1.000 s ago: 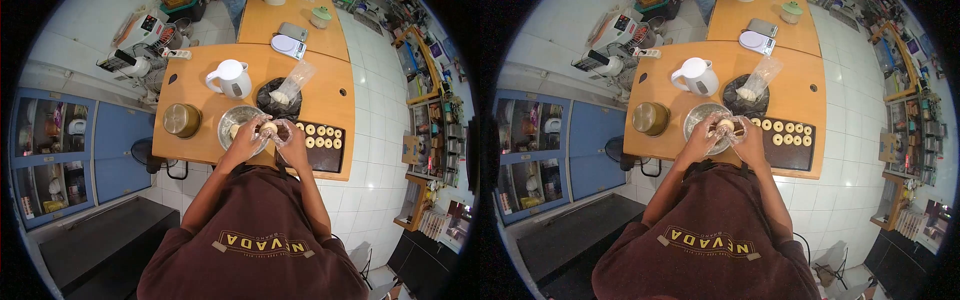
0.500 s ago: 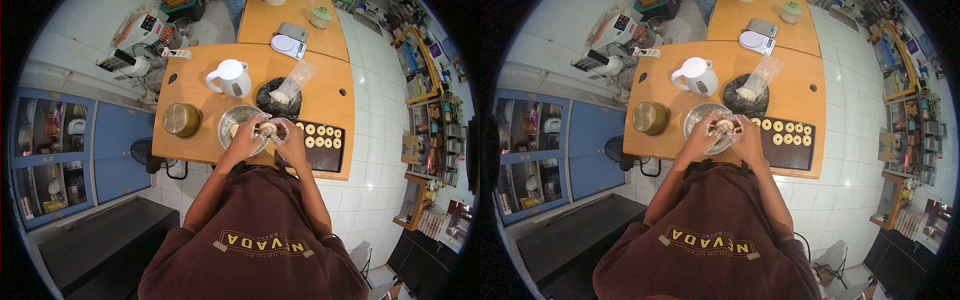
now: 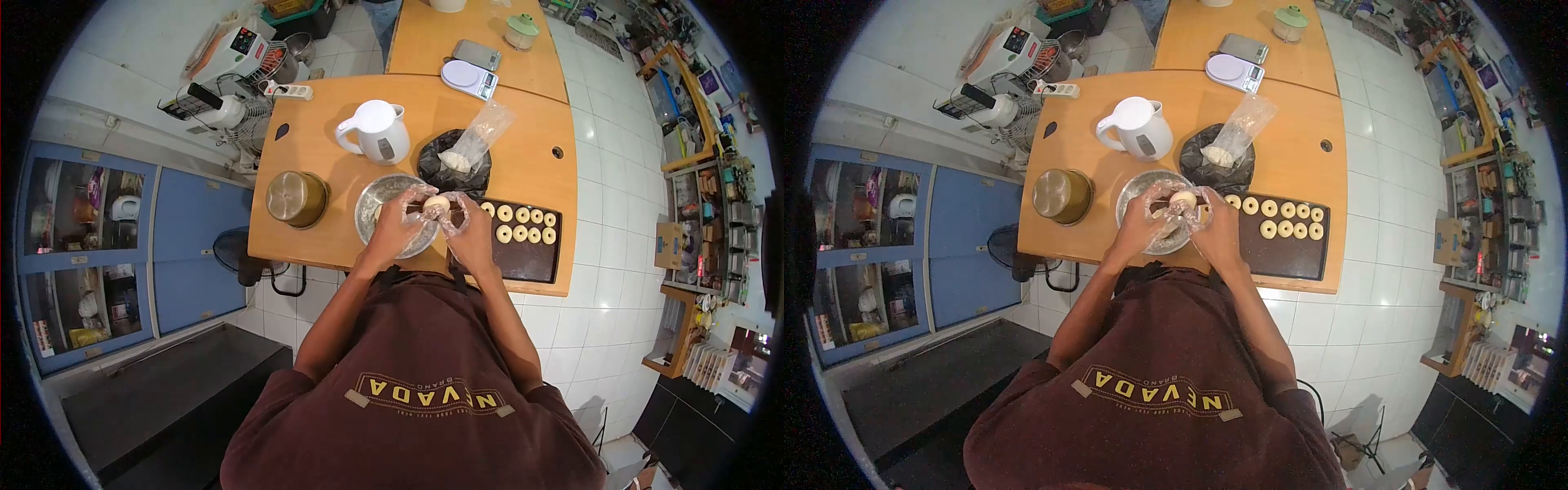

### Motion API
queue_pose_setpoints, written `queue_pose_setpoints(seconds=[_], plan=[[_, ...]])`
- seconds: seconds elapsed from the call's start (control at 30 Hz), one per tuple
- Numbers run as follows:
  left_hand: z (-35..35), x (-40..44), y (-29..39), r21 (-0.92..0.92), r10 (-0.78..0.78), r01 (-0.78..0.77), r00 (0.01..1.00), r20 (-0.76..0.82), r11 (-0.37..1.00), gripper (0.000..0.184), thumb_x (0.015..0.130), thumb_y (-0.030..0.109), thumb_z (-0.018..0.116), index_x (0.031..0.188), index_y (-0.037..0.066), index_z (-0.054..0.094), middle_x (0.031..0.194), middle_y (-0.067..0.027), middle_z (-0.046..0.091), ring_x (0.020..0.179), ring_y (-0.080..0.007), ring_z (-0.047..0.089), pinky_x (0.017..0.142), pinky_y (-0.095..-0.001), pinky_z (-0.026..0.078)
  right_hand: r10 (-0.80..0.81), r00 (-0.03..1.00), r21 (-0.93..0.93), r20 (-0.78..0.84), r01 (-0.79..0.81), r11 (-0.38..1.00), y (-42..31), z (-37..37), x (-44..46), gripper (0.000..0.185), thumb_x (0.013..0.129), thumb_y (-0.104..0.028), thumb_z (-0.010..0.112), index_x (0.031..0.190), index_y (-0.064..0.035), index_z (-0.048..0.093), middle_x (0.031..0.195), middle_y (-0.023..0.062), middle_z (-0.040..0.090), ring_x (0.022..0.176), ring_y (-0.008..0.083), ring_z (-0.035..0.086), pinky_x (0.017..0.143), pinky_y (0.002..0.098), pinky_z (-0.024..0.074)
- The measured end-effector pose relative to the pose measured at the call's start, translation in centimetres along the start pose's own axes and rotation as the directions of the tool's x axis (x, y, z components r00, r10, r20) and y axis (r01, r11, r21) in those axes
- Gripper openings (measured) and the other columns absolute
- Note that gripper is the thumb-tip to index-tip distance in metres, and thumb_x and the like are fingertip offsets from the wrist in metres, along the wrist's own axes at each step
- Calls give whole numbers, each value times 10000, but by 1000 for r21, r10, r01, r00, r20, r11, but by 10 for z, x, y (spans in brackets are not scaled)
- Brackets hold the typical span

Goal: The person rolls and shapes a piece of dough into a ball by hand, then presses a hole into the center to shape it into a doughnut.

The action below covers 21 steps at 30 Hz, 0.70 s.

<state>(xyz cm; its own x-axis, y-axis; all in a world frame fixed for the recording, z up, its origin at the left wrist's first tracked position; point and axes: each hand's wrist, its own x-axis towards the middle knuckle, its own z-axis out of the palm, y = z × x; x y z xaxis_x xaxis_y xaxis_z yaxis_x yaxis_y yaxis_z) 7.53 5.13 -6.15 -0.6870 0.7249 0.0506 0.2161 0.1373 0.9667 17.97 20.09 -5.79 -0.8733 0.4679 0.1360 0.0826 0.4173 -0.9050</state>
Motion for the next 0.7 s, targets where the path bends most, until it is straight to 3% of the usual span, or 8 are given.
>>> queue_pose_setpoints(seconds=[0.13,0.33,0.53,0.7], plan=[[-1,-1,1,-78,7,-8,1000,-14,997,470,861,-56,691,1323,10,631,1146,-158,722,1081,-223,701,972,-357,539,35,999,115,-24,-32,993,4,4,-1,256,901,-30,721,1153,12,702,1022,162,753,905,200,730,813,331,560],[-1,-1,1,-5,-17,17,999,-31,1000,443,891,-21,702,1326,9,626,1158,-145,717,1108,-211,687,970,-350,540,-51,999,17,9,50,999,4,1,-1,257,898,-1,714,1154,11,710,1010,146,760,908,174,732,825,317,563],[0,0,4,-103,-28,26,999,-21,994,423,920,44,738,1327,15,627,1170,-146,719,1104,-202,689,961,-353,544,89,994,121,-57,-81,989,1,2,0,272,890,-1,708,1161,15,709,1005,157,759,896,184,739,812,322,563],[-7,2,15,-20,-84,84,996,5,996,450,925,22,724,1361,26,613,1177,-126,716,1133,-176,675,970,-349,546,-18,999,93,-30,20,995,0,-1,-1,262,887,-2,714,1149,16,706,986,149,762,863,164,730,786,320,563]])
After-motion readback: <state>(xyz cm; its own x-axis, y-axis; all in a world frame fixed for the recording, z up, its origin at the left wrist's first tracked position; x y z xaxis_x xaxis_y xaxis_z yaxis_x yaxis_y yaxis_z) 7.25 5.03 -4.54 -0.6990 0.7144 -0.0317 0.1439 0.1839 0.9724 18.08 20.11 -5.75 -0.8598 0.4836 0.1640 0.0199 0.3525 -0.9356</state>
